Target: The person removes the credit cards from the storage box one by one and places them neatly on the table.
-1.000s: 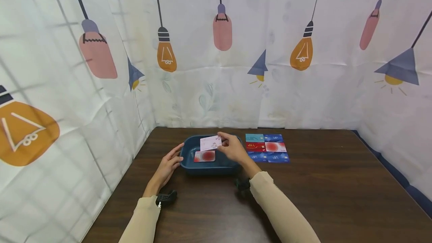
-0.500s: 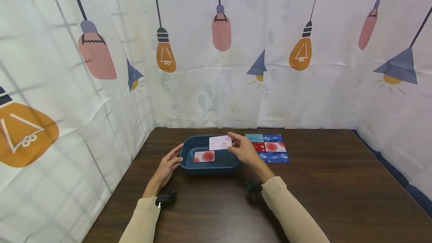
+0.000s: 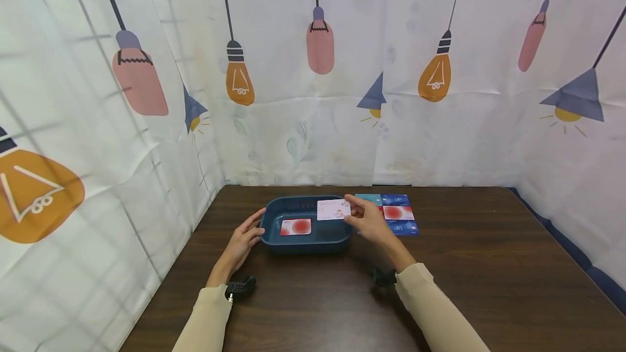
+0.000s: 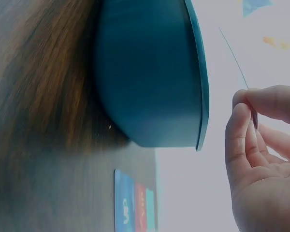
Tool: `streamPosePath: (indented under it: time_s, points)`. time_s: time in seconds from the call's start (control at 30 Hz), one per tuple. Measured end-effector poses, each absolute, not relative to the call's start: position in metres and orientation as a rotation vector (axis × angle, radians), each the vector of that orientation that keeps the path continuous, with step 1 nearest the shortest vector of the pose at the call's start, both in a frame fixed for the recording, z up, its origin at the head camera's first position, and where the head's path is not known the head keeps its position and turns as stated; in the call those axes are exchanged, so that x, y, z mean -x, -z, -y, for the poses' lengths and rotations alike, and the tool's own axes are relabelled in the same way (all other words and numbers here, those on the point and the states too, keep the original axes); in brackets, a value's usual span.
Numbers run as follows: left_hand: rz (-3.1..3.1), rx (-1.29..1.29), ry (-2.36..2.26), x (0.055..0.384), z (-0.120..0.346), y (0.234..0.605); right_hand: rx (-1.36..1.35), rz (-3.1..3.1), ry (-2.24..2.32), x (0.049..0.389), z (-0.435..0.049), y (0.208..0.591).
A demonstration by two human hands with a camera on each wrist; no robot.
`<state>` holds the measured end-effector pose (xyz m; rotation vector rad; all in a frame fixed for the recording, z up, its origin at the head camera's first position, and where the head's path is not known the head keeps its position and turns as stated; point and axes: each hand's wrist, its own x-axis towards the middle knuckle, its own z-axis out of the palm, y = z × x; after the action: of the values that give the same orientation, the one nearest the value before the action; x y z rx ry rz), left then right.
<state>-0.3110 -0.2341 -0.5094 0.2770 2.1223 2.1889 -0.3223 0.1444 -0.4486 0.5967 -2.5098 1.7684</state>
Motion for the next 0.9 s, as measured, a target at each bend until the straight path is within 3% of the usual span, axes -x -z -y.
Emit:
streamPosePath:
  time_s: [0.9]
  points:
    - [-2.141, -0.273, -2.185, 0.310, 0.233, 0.508, -0.531, 2.447, -1.821, 0.309, -0.205, 0.469]
